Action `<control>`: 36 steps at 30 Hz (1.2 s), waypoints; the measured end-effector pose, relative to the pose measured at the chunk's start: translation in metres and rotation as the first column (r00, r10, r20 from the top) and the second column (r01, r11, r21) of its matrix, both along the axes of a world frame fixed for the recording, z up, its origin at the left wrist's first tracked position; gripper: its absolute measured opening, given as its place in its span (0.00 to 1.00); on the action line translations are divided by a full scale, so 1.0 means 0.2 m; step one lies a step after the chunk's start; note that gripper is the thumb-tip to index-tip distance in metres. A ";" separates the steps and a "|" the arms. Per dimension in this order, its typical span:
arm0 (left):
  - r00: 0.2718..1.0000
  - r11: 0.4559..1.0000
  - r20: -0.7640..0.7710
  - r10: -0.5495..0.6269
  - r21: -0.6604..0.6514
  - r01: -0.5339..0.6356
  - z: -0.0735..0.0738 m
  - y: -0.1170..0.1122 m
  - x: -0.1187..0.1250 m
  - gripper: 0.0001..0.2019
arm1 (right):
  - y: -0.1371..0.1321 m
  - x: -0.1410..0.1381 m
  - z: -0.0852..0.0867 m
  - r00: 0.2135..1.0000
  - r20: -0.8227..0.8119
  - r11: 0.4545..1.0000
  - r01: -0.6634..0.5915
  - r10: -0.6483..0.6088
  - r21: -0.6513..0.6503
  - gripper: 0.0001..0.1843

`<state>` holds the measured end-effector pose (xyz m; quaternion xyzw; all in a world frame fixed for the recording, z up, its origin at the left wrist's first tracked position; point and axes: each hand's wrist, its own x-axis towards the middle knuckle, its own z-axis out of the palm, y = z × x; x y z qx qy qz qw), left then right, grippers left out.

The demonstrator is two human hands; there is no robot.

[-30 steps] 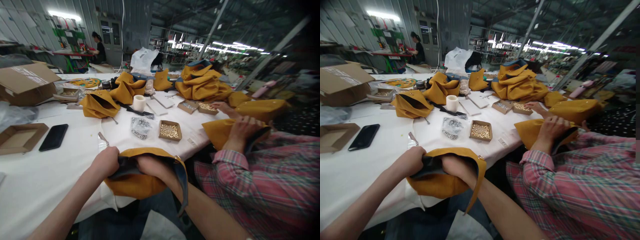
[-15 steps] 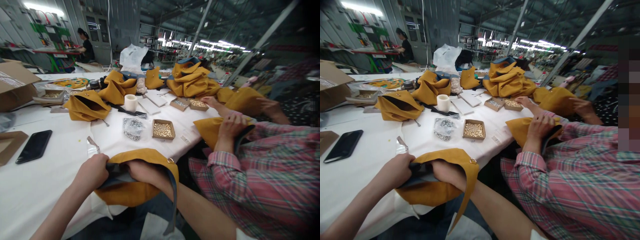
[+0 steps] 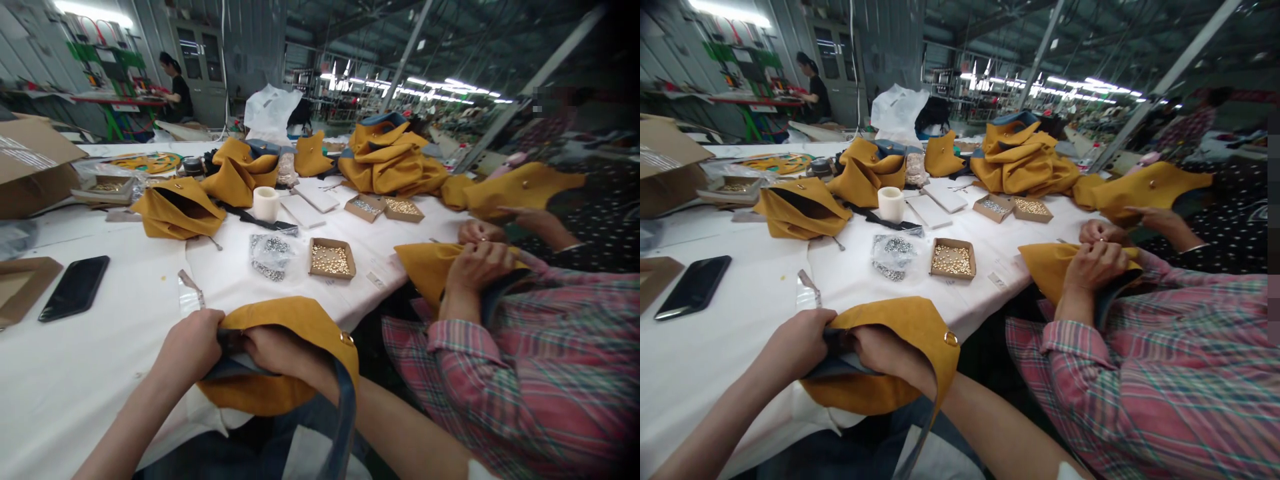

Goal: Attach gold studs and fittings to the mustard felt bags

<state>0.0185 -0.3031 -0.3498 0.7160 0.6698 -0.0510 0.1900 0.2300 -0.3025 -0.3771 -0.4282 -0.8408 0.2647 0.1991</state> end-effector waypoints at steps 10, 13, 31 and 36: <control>0.886 0.993 0.463 -0.024 0.111 -0.031 0.02 -0.19 -0.15 0.29 | -0.02 0.04 0.18 0.974 0.109 0.971 -0.209 0.197 0.118 0.18; 0.855 0.987 0.515 -0.063 0.157 -0.022 0.03 -0.21 -0.17 0.17 | -0.06 0.05 0.19 0.949 0.251 0.945 -0.247 0.191 0.215 0.15; 0.825 0.958 0.562 -0.060 0.263 -0.109 -0.19 -0.13 -0.13 0.13 | 0.23 0.00 0.14 0.808 0.345 0.852 -0.522 0.477 0.044 0.09; 0.800 0.982 0.600 0.000 0.153 -0.114 -0.18 -0.13 -0.14 0.16 | 0.32 -0.05 0.03 0.849 0.310 0.890 -0.456 0.427 0.022 0.07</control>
